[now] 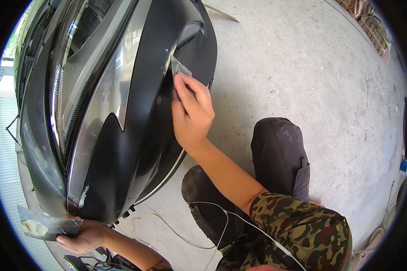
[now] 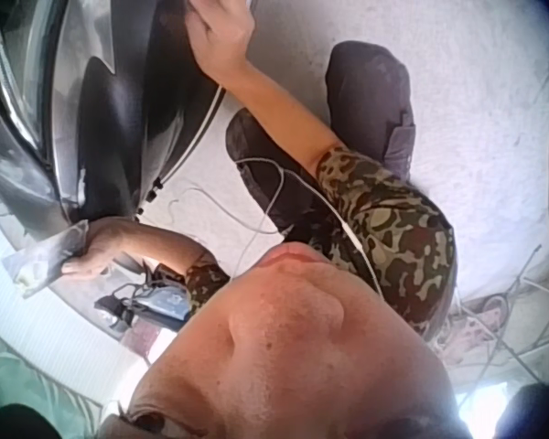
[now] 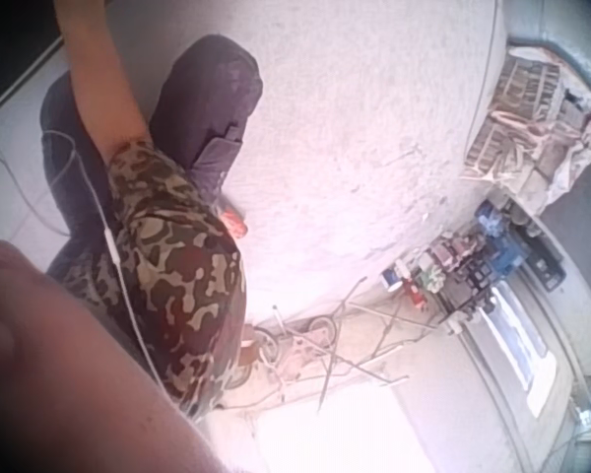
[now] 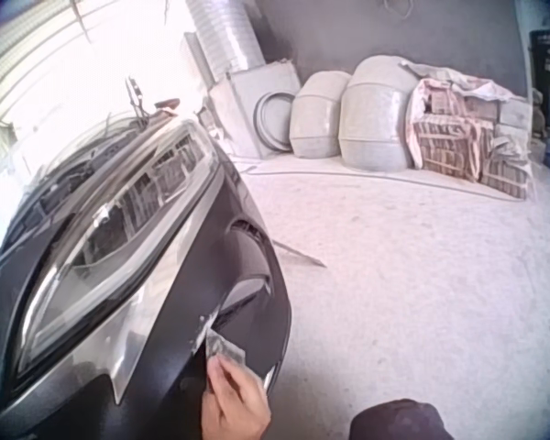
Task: The person applies a beige body filler to a black motorcycle fairing using a metal spreader. They spread the filler over a damaged area, then scrape excess material from the spreader onto a second spreader held in the other hand. The person continues to smooth and level the filler across the surface.
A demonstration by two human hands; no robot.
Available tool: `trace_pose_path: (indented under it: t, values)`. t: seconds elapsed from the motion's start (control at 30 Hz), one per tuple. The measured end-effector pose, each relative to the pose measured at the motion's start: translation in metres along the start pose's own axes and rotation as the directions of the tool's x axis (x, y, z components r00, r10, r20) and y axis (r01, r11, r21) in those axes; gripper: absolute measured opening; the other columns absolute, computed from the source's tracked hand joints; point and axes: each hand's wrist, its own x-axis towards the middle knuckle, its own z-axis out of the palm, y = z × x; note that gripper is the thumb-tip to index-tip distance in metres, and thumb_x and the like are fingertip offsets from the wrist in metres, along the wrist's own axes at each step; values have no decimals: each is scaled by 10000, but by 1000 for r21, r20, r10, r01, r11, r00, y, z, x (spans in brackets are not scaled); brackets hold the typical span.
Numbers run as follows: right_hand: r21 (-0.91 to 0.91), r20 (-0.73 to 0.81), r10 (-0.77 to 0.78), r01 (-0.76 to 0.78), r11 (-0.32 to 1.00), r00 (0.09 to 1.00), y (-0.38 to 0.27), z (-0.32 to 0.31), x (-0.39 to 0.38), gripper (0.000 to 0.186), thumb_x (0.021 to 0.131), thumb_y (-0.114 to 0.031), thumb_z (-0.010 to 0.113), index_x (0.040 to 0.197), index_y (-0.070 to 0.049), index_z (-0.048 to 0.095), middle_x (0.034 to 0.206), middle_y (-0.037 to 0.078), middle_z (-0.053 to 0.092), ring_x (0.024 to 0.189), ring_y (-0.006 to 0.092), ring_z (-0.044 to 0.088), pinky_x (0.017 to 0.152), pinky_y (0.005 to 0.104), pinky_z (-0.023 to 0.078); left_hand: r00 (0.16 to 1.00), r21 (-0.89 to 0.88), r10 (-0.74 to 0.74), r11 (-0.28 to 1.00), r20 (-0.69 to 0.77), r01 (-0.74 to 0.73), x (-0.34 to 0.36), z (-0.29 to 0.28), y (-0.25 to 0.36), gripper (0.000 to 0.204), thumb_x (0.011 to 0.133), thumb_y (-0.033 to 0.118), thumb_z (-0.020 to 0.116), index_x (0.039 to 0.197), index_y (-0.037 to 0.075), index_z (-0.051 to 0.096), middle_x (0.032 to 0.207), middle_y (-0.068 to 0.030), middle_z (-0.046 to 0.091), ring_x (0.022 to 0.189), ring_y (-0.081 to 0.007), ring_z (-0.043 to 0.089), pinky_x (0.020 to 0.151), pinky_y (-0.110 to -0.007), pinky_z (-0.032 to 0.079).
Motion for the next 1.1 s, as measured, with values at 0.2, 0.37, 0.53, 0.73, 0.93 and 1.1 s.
trace_pose_path:
  t: [0.2, 0.37, 0.53, 0.73, 0.93, 1.1]
  values:
    - [-25, -89, 57, -59, 998, 994, 6, -8, 16, 372, 946, 152, 655, 1281, 22, 750, 1217, 170, 725, 996, 214, 723, 846, 294, 572, 1000, 1, 14, 1000, -1, -14, -2, 0, 0, 299, 1020, 168, 600, 789, 9, 495, 655, -129, 449, 614, -242, 521, 706, -362, 523]
    - [8, -54, 33, -33, 999, 998, 5, 7, 29, 337, 953, 135, 660, 1261, 30, 752, 1229, 172, 713, 1002, 214, 715, 877, 298, 568, 1000, -3, 25, 1000, 6, -25, 0, 1, -1, 295, 1024, 167, 597, 800, 1, 502, 664, -136, 455, 621, -245, 524, 706, -364, 524]
    - [60, 18, 15, -16, 998, 1000, -7, 0, 1, 485, 743, 169, 681, 1201, 33, 765, 1227, 151, 716, 1094, 353, 691, 942, 404, 564, 999, 13, 22, 1000, 26, -23, -1, 1, 0, 302, 1022, 166, 595, 786, 16, 479, 659, -128, 437, 613, -247, 507, 704, -372, 526]
    - [-15, 15, 23, -23, 1000, 1000, -2, -28, -9, 425, 803, 191, 656, 1176, 29, 778, 1164, 166, 735, 1101, 362, 700, 957, 417, 566, 998, 67, 44, 997, 43, -47, 3, -11, -7, 322, 1014, 169, 590, 755, 32, 456, 630, -118, 399, 593, -251, 490, 704, -382, 524]
    - [-235, 3, -160, 157, 959, 987, 10, -34, 34, 391, 807, 94, 702, 1146, -69, 808, 1158, 61, 746, 1105, 308, 685, 1019, 448, 478, 997, 35, 44, 998, 66, -47, 7, -18, -11, 330, 1016, 175, 589, 746, 35, 459, 596, -111, 389, 566, -251, 483, 699, -378, 521]
    - [-424, 100, -185, 210, 881, 978, 1, -36, 50, 350, 830, 4, 729, 1132, -152, 817, 1175, -37, 737, 1181, 241, 642, 1117, 522, 355, 1000, 46, 29, 999, -2, -29, 2, -8, -4, 331, 1024, 183, 583, 751, 34, 468, 594, -121, 419, 562, -259, 495, 683, -378, 517]
